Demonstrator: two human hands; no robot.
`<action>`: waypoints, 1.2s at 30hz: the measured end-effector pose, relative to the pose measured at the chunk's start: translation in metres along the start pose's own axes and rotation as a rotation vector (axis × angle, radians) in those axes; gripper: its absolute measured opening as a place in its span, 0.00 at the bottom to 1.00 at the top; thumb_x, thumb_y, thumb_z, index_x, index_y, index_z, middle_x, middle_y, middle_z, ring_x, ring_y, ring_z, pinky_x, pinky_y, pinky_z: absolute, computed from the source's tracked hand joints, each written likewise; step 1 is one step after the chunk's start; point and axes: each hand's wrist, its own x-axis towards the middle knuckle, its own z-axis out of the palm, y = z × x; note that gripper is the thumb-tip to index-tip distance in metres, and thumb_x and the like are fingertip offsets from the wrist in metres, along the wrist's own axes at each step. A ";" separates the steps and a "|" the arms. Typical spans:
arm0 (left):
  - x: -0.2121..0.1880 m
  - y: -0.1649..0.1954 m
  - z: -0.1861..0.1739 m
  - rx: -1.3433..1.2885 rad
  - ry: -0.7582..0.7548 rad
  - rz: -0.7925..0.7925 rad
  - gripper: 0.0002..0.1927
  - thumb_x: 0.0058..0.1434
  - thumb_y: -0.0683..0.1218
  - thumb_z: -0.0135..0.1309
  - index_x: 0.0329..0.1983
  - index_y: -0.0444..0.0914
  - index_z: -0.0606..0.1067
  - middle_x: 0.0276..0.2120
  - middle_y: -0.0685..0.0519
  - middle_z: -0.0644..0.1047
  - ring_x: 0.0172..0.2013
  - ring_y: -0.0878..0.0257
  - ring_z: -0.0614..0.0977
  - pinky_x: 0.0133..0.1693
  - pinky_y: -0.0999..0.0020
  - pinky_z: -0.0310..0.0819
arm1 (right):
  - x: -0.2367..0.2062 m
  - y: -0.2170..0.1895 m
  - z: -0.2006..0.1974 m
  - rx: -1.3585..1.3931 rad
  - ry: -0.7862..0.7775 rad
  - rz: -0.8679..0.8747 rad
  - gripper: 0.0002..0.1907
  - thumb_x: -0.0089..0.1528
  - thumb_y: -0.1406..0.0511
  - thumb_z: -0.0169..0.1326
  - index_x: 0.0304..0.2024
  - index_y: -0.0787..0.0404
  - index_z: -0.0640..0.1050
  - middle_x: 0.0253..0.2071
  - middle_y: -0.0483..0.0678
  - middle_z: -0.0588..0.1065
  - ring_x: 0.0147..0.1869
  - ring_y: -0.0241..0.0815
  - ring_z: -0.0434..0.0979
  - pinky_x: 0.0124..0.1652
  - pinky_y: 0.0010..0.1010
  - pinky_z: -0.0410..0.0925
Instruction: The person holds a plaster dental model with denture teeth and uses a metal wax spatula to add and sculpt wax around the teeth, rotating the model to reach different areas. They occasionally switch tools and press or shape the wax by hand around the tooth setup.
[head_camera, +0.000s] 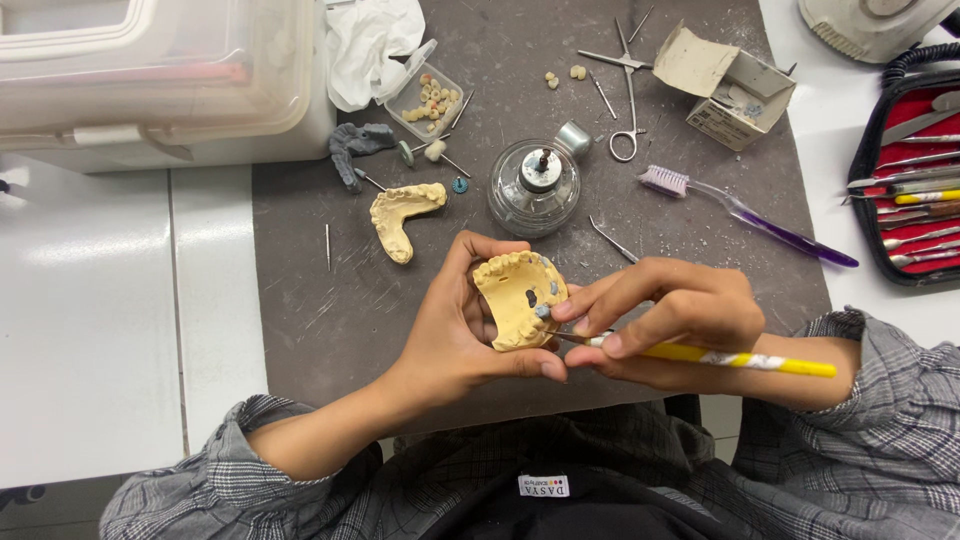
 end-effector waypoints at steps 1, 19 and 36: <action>0.000 -0.001 -0.001 -0.048 -0.011 -0.010 0.44 0.50 0.38 0.73 0.64 0.34 0.58 0.57 0.43 0.74 0.57 0.57 0.81 0.54 0.58 0.85 | -0.001 -0.001 -0.002 0.048 0.006 0.049 0.14 0.57 0.73 0.68 0.38 0.59 0.75 0.41 0.53 0.80 0.52 0.51 0.86 0.54 0.42 0.82; -0.003 0.010 -0.005 -0.063 -0.182 -0.095 0.54 0.56 0.79 0.54 0.65 0.32 0.60 0.59 0.45 0.73 0.58 0.60 0.78 0.57 0.60 0.78 | -0.007 0.008 -0.027 0.021 0.168 0.267 0.13 0.62 0.78 0.59 0.42 0.66 0.68 0.46 0.62 0.79 0.45 0.42 0.86 0.44 0.29 0.83; 0.000 -0.007 -0.016 -0.122 -0.015 -0.187 0.49 0.61 0.83 0.31 0.49 0.33 0.71 0.40 0.47 0.76 0.42 0.59 0.80 0.46 0.63 0.75 | -0.006 0.022 -0.030 0.266 0.103 0.365 0.13 0.62 0.77 0.61 0.37 0.65 0.68 0.42 0.57 0.74 0.39 0.37 0.80 0.41 0.28 0.83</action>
